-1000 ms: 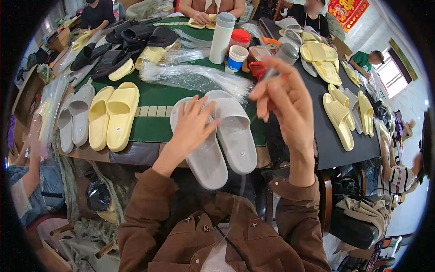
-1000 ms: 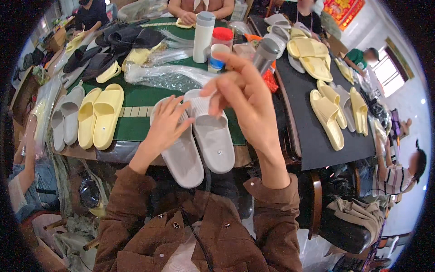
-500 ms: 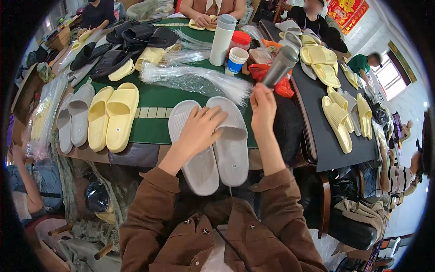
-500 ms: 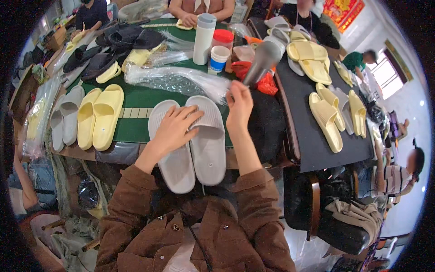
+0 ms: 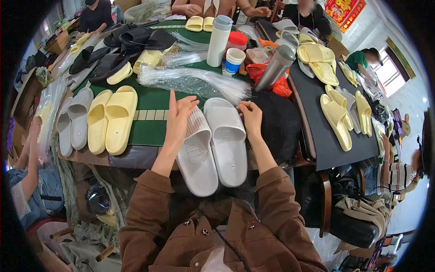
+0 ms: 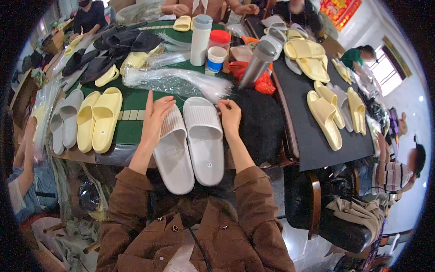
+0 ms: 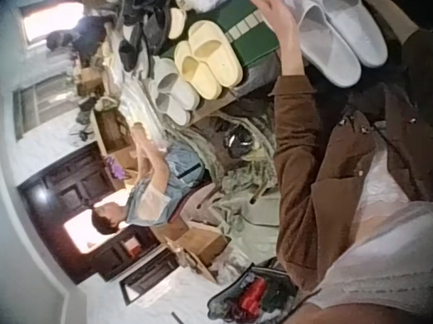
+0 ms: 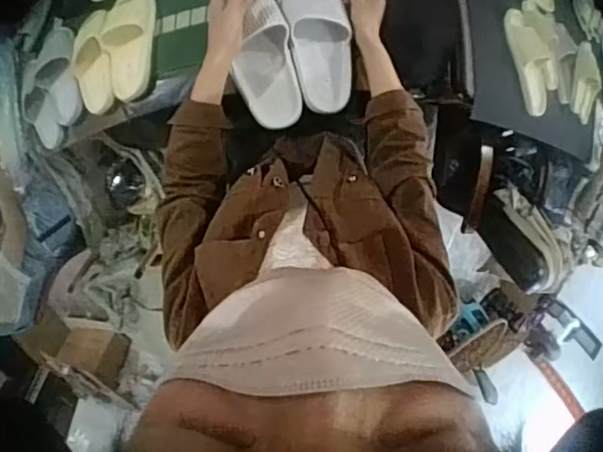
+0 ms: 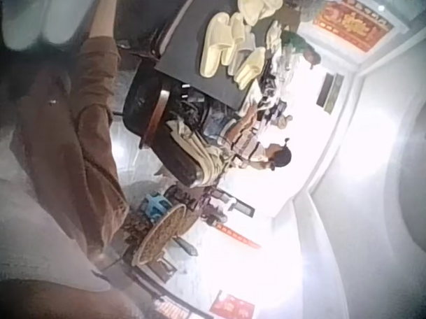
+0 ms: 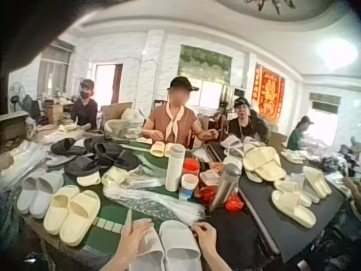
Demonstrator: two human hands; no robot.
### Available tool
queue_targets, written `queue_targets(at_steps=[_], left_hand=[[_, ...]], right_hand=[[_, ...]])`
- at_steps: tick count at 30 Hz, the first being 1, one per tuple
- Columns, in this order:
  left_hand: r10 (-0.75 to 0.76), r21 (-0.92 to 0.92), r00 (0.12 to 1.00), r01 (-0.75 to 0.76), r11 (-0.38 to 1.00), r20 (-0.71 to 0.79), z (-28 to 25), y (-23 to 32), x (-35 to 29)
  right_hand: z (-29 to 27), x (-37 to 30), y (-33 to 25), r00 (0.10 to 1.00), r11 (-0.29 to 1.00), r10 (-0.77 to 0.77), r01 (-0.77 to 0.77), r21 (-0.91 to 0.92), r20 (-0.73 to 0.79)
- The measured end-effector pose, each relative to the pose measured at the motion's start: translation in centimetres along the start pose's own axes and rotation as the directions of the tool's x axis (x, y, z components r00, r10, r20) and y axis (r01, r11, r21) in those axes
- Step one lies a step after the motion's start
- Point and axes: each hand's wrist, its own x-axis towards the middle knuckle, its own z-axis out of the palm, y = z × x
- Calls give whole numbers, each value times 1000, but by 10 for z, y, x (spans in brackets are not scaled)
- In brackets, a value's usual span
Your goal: The person assembles pairs of plastic slippers by hand, alternating between yellow and white models. They pick up a pair, thread a white elastic band through the designated holes on the top of each slipper, and secure the band to form the strap. The person repeats this process for multiple pairs, placing the finished slippers on the table.
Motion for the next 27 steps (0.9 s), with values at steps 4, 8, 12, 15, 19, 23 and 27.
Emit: queue_targets(at_steps=[4, 8, 12, 15, 19, 23, 27], left_hand=[[69, 112, 996, -75, 991, 62, -2, -9, 1], [102, 138, 988, -117, 983, 115, -2, -13, 3], [83, 187, 987, -108, 976, 137, -4, -12, 1], [115, 240, 980, -152, 959, 161, -3, -12, -1], [102, 286, 981, -146, 947, 165, 0, -9, -2], [114, 280, 977, -161, 946, 178, -2, -10, -1], [89, 297, 983, -135, 945, 163, -2, -8, -2]], right_hand=[[6, 12, 3, 1000, 999, 11, -11, -44, 10], [12, 21, 15, 998, 993, -56, 57, 105, -14], [14, 20, 16, 998, 974, -67, 64, 216, 5], [14, 17, 14, 996, 968, -91, 87, 237, 4], [10, 18, 17, 994, 970, -106, 108, 216, -19], [8, 17, 15, 993, 966, -114, 120, 228, -39], [11, 14, 3, 998, 948, -38, 49, 316, -41]])
